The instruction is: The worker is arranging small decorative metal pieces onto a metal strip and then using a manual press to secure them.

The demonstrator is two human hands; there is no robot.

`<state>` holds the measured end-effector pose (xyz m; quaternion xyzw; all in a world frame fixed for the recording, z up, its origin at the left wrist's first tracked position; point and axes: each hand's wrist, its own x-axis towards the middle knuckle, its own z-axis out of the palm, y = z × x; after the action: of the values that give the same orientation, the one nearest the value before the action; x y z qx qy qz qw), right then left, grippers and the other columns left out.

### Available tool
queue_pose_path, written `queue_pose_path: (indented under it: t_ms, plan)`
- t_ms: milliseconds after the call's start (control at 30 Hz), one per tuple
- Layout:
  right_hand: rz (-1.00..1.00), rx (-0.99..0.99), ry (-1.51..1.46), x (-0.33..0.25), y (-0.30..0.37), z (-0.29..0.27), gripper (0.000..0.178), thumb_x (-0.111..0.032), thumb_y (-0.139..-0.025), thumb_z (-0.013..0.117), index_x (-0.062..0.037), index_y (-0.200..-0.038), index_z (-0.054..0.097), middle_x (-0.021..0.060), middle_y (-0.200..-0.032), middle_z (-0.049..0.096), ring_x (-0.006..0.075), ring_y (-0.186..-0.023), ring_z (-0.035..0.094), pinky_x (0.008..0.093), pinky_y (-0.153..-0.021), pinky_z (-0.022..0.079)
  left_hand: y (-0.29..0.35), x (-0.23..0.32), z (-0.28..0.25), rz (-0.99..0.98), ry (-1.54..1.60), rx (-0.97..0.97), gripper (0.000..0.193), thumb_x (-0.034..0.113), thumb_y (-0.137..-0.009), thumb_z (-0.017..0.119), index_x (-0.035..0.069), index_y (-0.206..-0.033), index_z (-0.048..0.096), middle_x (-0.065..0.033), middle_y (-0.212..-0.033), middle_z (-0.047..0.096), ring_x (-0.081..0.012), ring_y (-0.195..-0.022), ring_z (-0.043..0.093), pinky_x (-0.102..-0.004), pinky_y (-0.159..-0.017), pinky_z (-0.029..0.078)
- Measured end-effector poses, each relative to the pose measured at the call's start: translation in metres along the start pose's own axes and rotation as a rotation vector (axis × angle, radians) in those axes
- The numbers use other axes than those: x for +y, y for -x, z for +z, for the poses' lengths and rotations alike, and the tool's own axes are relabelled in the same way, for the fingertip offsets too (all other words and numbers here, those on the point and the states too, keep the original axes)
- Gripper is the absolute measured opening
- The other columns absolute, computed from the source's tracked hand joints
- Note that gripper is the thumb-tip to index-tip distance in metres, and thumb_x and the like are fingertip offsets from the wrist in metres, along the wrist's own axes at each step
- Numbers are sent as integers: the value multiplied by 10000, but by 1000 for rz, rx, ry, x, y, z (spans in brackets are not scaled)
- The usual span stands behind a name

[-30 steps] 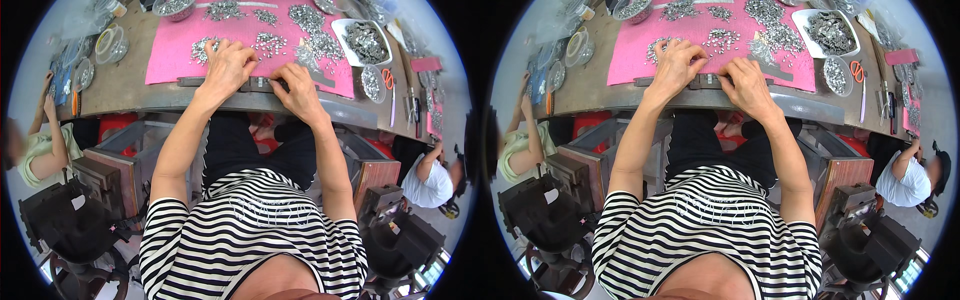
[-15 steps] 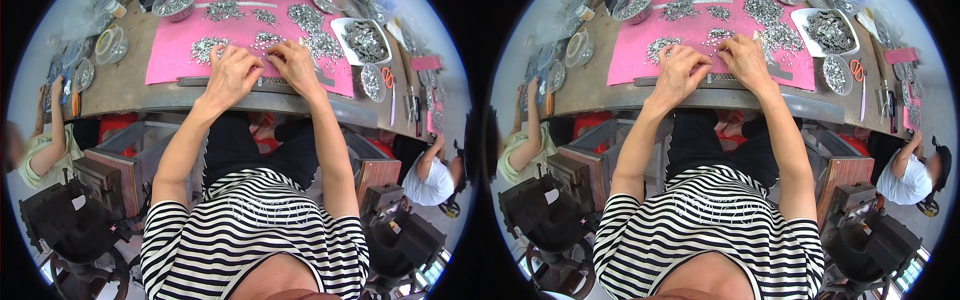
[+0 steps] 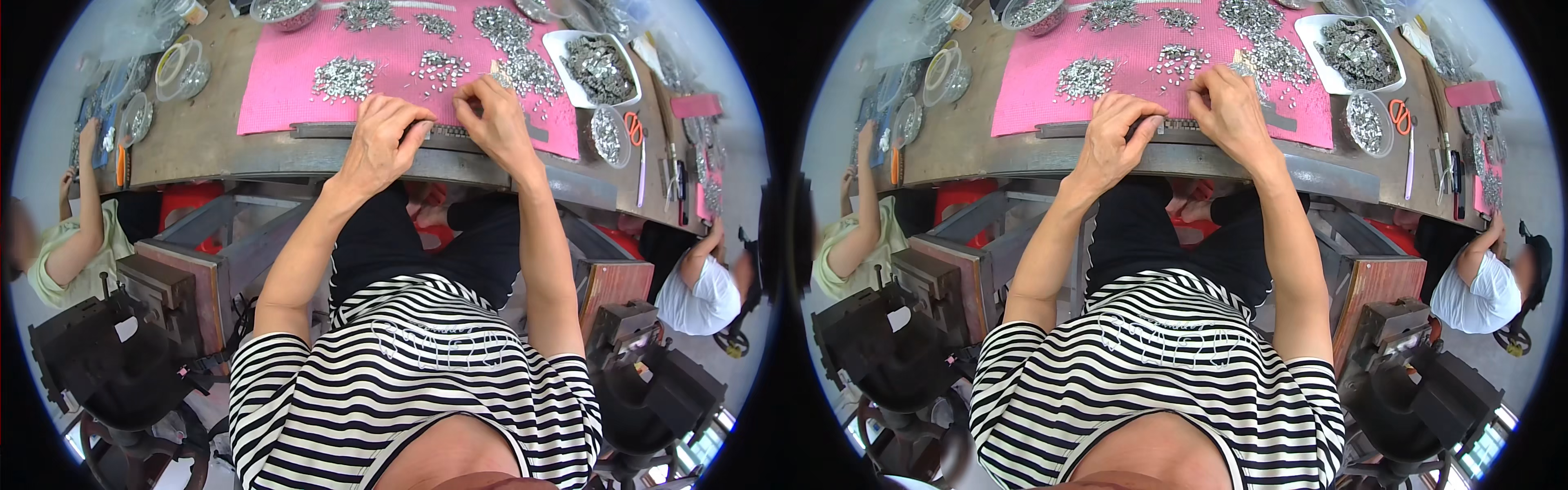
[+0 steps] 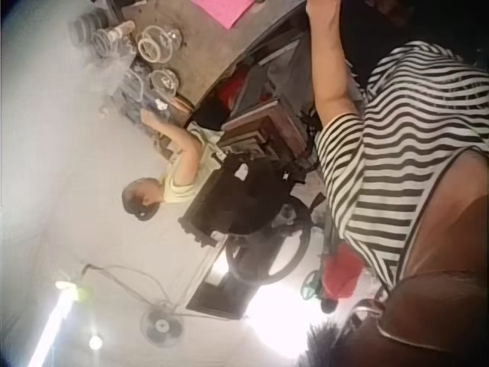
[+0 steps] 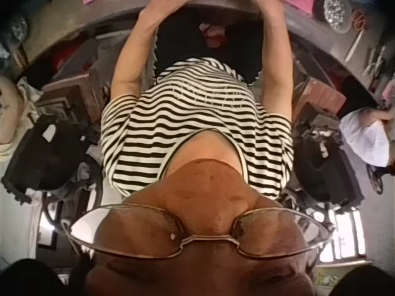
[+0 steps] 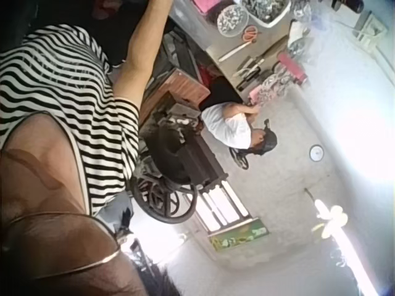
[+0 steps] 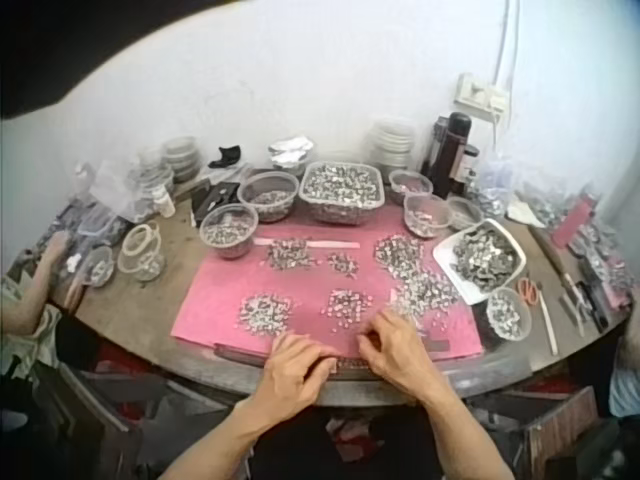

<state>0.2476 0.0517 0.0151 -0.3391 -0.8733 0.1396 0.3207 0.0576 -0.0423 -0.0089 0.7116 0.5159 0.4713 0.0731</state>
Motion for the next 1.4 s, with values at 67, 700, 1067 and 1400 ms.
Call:
queue_pose_path:
  t_ms: [67, 700, 1067, 1400]
  plan:
    - [29, -31, -143, -11, 5, -9, 67, -47, -835, 680, -4, -880, 655, 112, -808, 641, 269, -763, 635, 383, -734, 463, 1, 3, 3, 7, -42, 16, 137, 146, -821, 772, 79, -925, 715, -42, -854, 661, -245, -898, 595, -395, -918, 394]
    - [62, 1, -44, 7, -5, -1, 163, -63, -882, 668, 1, -1025, 712, 148, -1019, 695, 328, -973, 658, 440, -845, 504, -4, 18, 25, -74, -312, 70, 362, 338, -810, 799, 125, -1087, 703, -23, -1035, 649, -237, -1032, 573, -491, -1028, 327]
    - [-140, -169, 69, 0, 8, -17, 231, -70, -938, 621, 0, -1142, 703, 134, -1203, 700, 323, -1189, 617, 441, -1008, 464, -37, -16, -5, -72, -314, -20, 131, 258, -856, 757, 144, -920, 745, -12, -878, 657, -249, -975, 566, -571, -1042, 274]
    - [112, -8, -111, 5, -1, -13, 121, -54, -876, 675, 0, -973, 724, 150, -869, 674, 347, -874, 652, 429, -793, 507, -41, -26, 6, -14, -442, -95, 144, 251, -846, 757, 114, -885, 738, -34, -885, 637, -259, -976, 576, -551, -993, 300]
